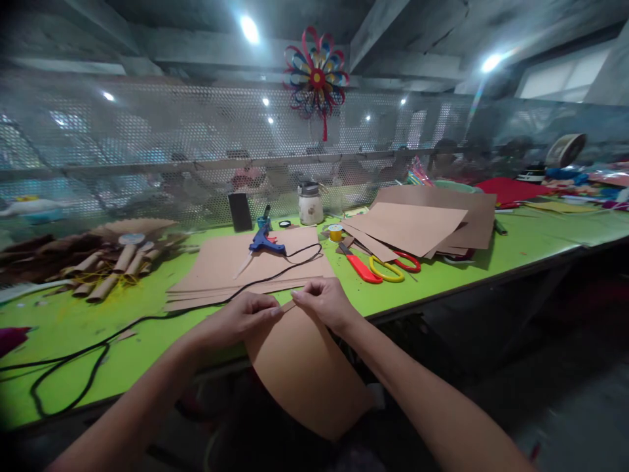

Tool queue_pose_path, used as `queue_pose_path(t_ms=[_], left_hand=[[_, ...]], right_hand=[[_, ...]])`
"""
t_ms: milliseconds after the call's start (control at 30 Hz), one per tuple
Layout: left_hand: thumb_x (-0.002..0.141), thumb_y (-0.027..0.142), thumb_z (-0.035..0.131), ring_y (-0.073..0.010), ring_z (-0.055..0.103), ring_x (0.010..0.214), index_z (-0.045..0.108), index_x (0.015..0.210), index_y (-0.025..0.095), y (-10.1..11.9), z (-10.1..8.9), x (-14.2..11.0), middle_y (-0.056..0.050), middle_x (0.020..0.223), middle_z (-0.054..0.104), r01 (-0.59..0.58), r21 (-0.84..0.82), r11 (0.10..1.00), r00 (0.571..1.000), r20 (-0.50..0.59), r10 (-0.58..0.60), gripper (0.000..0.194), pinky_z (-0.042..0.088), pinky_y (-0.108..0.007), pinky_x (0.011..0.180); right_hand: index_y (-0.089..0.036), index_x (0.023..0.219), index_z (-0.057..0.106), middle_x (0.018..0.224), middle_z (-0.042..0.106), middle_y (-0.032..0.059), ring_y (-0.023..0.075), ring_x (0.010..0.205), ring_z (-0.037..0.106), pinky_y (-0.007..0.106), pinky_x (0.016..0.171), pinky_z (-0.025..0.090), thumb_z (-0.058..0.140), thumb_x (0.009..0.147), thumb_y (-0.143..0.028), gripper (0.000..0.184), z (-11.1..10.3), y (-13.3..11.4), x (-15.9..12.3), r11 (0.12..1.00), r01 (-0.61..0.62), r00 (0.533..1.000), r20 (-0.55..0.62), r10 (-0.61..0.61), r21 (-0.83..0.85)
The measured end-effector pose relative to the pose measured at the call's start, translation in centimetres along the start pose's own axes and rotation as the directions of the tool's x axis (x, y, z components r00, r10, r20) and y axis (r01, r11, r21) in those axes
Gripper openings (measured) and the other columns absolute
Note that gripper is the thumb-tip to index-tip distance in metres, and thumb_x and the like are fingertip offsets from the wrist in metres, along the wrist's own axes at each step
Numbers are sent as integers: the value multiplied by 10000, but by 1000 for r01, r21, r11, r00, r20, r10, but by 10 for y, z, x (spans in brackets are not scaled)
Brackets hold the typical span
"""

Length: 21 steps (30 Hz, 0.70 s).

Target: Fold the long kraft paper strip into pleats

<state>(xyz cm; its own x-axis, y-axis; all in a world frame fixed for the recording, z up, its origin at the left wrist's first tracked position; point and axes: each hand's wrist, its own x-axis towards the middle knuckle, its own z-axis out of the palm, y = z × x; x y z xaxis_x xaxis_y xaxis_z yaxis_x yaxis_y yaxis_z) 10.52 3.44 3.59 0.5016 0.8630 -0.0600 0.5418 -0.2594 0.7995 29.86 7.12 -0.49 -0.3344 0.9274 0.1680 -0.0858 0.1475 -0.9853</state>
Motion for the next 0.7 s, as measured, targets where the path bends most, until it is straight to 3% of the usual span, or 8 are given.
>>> queue_pose_path(t_ms=[200,367,500,600,700], left_hand=[[840,501,443,-96,322,577,478,647,143,-4,1,-1,32,609,335,-22,65,998,999,-48,25,409,293,-187,499],[830,479,468,-95,321,576,501,648,136,-11,-2,1,36,606,350,-32,59,998,993,-110,38,389,295,-193,516],[837,484,471,-109,383,612,523,675,134,-12,-12,-3,21,637,431,-26,-50,998,991,-130,19,390,326,-201,544],[873,472,437,-140,465,689,581,775,127,-11,-20,-12,-17,735,551,-20,-153,988,995,-105,4,387,389,-237,633],[893,457,422,-175,521,784,627,869,120,-12,-21,-19,-60,856,627,-20,-213,977,990,-139,-11,394,411,-275,728]], right_hand=[[-130,661,577,575,542,-23,79,518,445,198,486,343,743,606,-458,371,2,-8,4,999,-25,992,120,29,-29],[-113,637,614,520,488,-36,63,496,379,184,453,267,723,639,-428,333,2,-9,19,964,68,966,258,0,-256],[-106,686,641,536,489,-34,64,498,378,196,473,291,684,685,-423,320,6,-10,31,965,91,963,270,-23,-245],[-110,693,619,571,508,-22,77,523,408,206,499,326,662,706,-428,321,9,-10,34,980,71,976,217,-30,-185],[-128,679,588,571,473,-31,82,534,387,207,498,314,648,722,-422,303,10,-8,34,973,135,982,156,-106,-187]])
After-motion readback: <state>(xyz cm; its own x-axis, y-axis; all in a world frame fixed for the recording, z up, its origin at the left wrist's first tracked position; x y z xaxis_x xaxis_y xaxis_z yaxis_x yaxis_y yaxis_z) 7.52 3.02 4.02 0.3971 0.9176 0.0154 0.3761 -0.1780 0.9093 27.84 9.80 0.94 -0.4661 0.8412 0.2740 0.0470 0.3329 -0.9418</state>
